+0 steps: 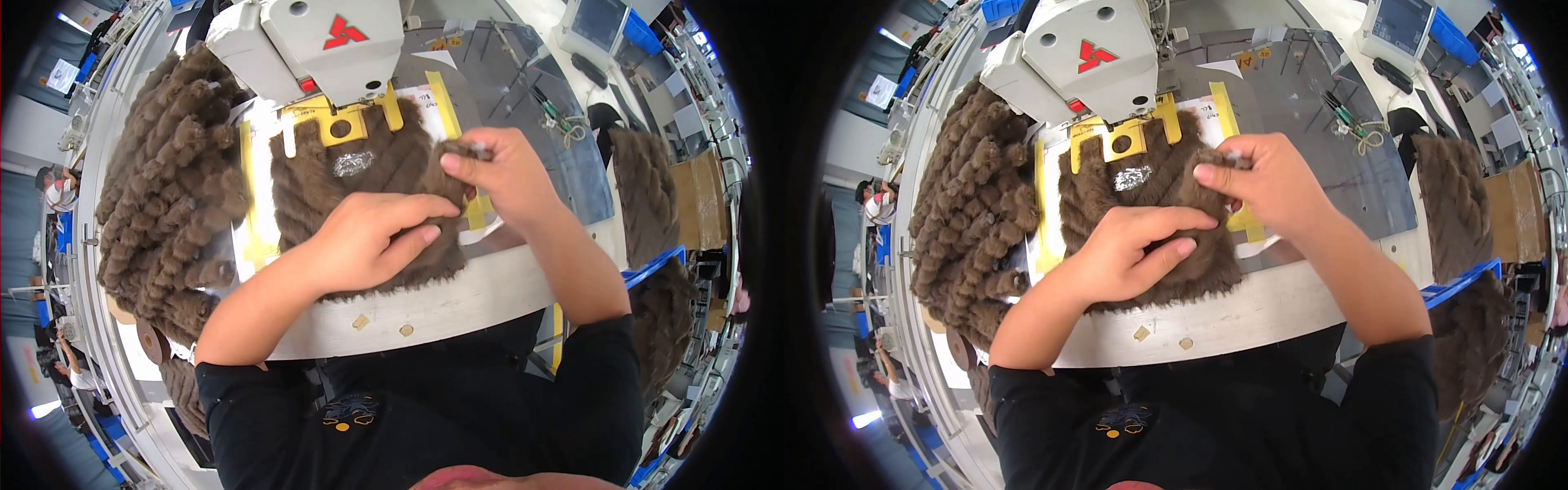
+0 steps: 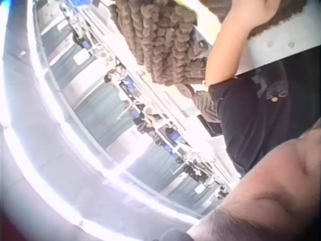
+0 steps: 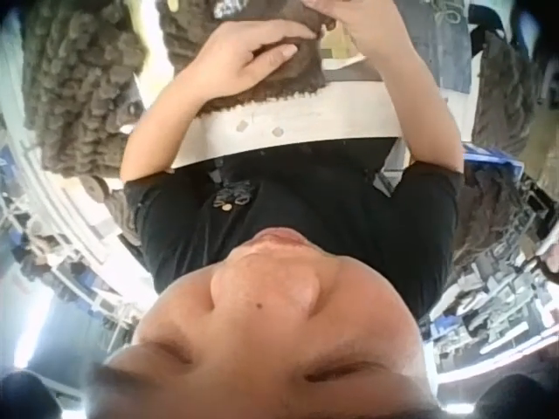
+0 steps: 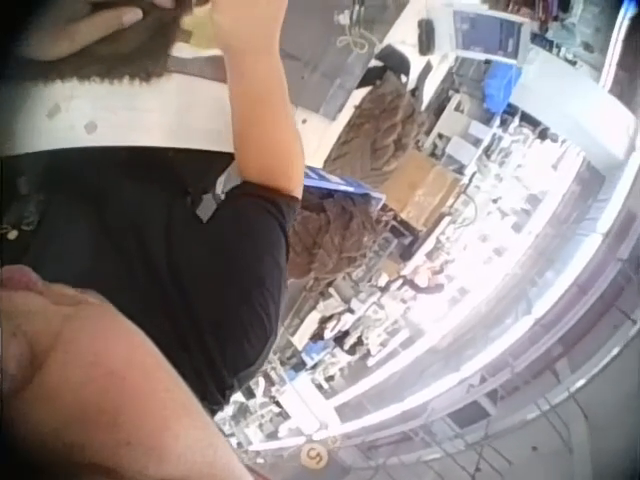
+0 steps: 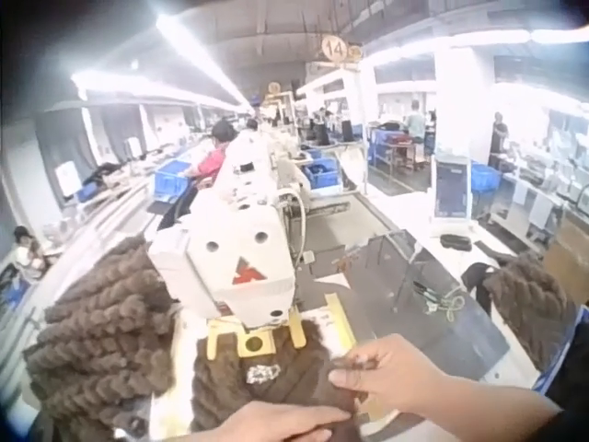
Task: Sewing straps and components onto brown faux fur panels using an industrial sewing machine in a workshop.
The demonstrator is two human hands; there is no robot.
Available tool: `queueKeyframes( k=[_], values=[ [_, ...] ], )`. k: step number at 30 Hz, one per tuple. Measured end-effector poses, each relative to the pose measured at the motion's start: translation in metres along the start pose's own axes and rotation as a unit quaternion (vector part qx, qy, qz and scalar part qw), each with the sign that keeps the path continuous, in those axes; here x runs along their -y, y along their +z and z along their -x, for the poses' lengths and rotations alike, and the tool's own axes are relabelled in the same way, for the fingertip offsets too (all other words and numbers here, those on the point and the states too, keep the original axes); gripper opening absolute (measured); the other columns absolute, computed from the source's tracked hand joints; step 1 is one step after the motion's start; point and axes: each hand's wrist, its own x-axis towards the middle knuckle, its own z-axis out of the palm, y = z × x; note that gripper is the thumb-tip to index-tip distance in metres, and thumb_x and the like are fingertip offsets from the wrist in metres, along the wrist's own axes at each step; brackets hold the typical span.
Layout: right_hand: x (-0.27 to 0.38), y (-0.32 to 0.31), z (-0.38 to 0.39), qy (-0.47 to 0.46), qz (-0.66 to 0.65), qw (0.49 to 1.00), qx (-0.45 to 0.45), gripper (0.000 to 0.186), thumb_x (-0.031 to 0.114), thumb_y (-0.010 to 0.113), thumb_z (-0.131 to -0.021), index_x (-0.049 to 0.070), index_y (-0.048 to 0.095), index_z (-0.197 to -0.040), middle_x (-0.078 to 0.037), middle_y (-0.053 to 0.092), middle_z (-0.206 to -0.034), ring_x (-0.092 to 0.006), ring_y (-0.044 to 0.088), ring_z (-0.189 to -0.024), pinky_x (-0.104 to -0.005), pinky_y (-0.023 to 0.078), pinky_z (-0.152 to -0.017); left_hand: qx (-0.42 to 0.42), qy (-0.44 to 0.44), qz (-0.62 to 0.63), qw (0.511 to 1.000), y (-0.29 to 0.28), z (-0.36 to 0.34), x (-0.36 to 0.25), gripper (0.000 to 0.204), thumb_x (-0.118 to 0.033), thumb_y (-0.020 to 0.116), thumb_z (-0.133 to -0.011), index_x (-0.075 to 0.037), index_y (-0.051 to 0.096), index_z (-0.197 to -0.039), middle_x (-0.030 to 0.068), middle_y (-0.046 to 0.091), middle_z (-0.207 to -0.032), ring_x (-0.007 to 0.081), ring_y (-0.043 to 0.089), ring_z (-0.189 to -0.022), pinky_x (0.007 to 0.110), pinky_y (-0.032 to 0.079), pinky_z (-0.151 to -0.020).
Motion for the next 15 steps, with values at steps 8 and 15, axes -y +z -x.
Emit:
queueKeyframes(
  k=[8, 15],
  values=[
    [-0.014, -0.008, -0.106, -0.029, 0.268, 0.958, 0.093, 0.029, 0.022, 0.076, -0.092, -0.004, 0.066, -0.083, -0.001, 0.055, -0.063, -0.0082, 0.045, -0.062, -0.0301, 0.038, -0.057, 0.001, 0.01, -0.24, 0.971, -0.02, -0.021, 0.063, 0.037, -0.009, 0.064, -0.08, -0.01, 0.065, -0.117, 0.0095, 0.069, -0.078, 0.0339, 0.068, -0.072, 0.046, 0.053, -0.064],
    [-0.028, 0.014, -0.146, -0.136, 0.413, 0.896, 0.088, 0.04, 0.025, 0.081, -0.081, 0.001, 0.069, -0.111, -0.016, 0.071, -0.086, -0.0336, 0.065, -0.079, -0.0388, 0.053, -0.076, -0.066, 0.029, -0.42, 0.905, -0.027, -0.014, 0.08, 0.024, -0.015, 0.063, -0.078, -0.009, 0.066, -0.1, 0.0038, 0.061, -0.083, 0.022, 0.062, -0.071, 0.036, 0.048, -0.063]
  ],
)
